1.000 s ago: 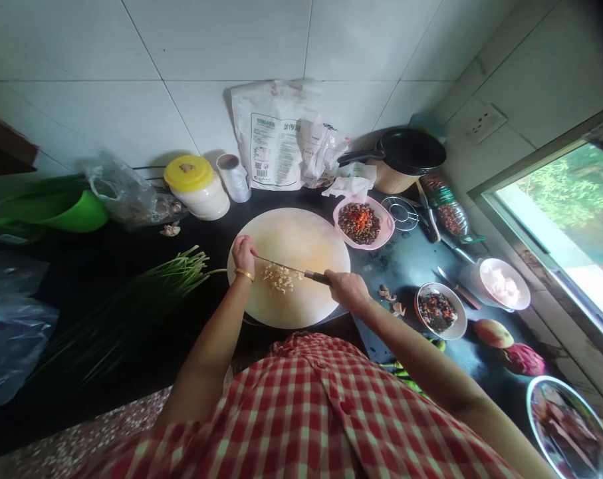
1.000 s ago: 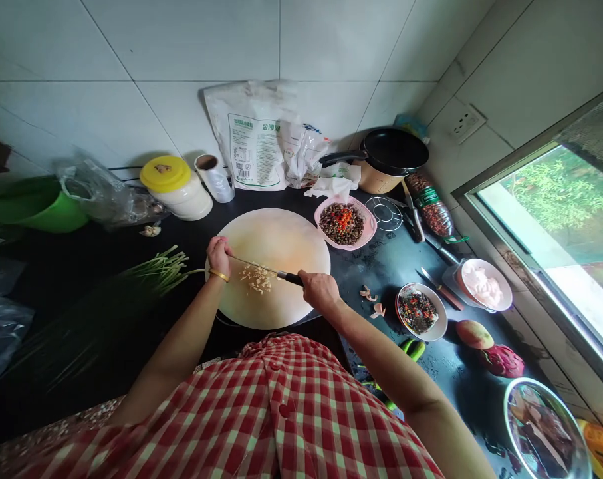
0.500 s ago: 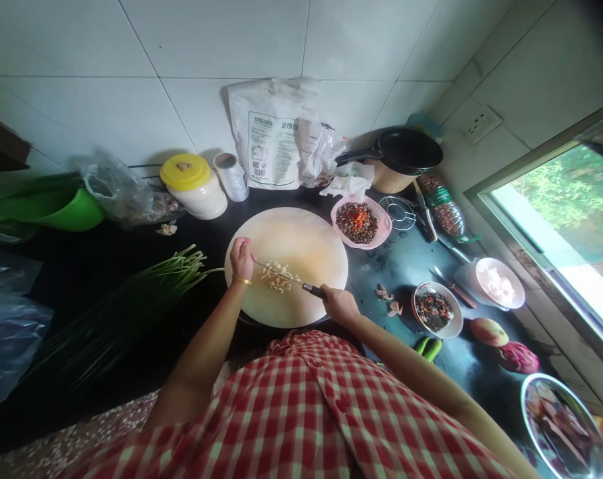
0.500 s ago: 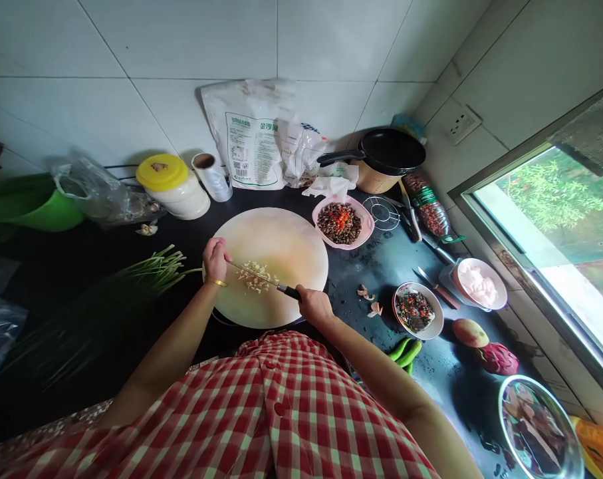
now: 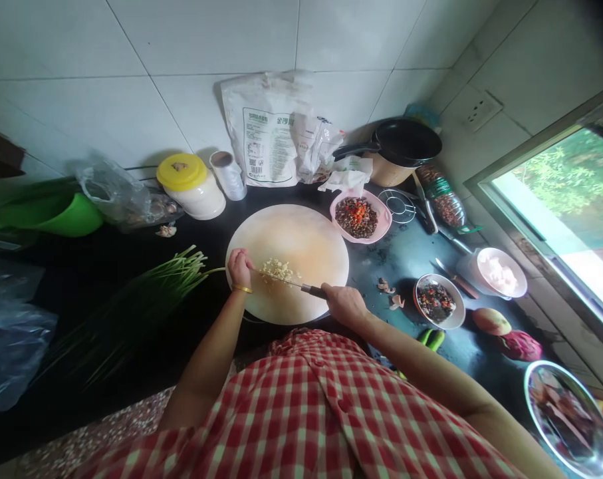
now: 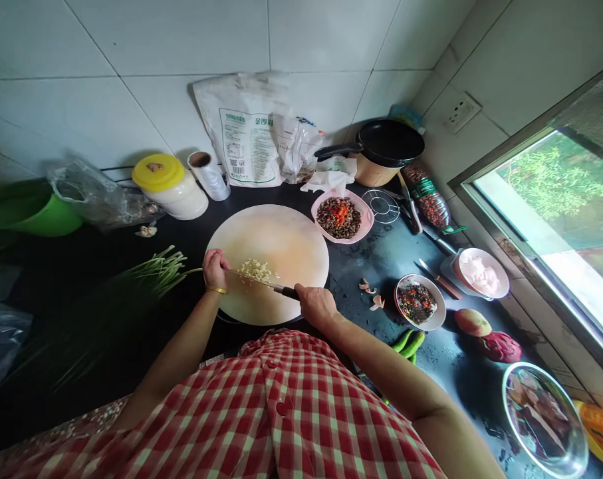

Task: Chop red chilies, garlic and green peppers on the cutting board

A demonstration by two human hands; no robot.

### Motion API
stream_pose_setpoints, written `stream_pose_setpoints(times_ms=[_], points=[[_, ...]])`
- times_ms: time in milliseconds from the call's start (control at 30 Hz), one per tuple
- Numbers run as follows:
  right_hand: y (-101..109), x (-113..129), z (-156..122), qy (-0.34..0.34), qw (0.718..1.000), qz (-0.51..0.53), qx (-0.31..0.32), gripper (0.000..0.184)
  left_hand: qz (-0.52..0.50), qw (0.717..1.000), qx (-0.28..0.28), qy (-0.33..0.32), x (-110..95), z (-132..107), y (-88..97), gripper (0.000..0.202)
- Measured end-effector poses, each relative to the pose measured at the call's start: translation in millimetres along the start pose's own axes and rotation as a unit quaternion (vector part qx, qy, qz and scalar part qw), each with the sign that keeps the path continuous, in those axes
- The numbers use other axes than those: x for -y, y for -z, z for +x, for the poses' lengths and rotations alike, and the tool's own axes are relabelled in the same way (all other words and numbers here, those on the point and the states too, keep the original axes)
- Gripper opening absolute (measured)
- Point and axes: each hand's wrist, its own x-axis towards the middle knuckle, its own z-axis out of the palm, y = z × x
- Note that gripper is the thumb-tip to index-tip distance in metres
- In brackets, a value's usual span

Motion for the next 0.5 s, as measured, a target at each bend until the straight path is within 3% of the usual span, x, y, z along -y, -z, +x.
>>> stream_pose_setpoints(times_ms=[133, 333, 500], points=[[2.1, -1.2, 0.8, -0.023, 1.000, 0.002, 0.013, 0.024, -0.007, 0.999, 0.022, -0.044, -3.7, 1.1, -2.5, 0.014], [0.6, 4.9, -3.2, -0.001, 1.000, -0.001, -0.009, 0.021, -0.024, 1.000, 0.006, 0.002, 0.4, 7.3, -2.9, 0.012], [-4.8, 7.4, -3.4, -0.011, 1.000, 0.015, 0.000, 0.020, 0.007, 0.999, 0.026, -0.043, -0.8, 9.5, 1.7, 0.013]])
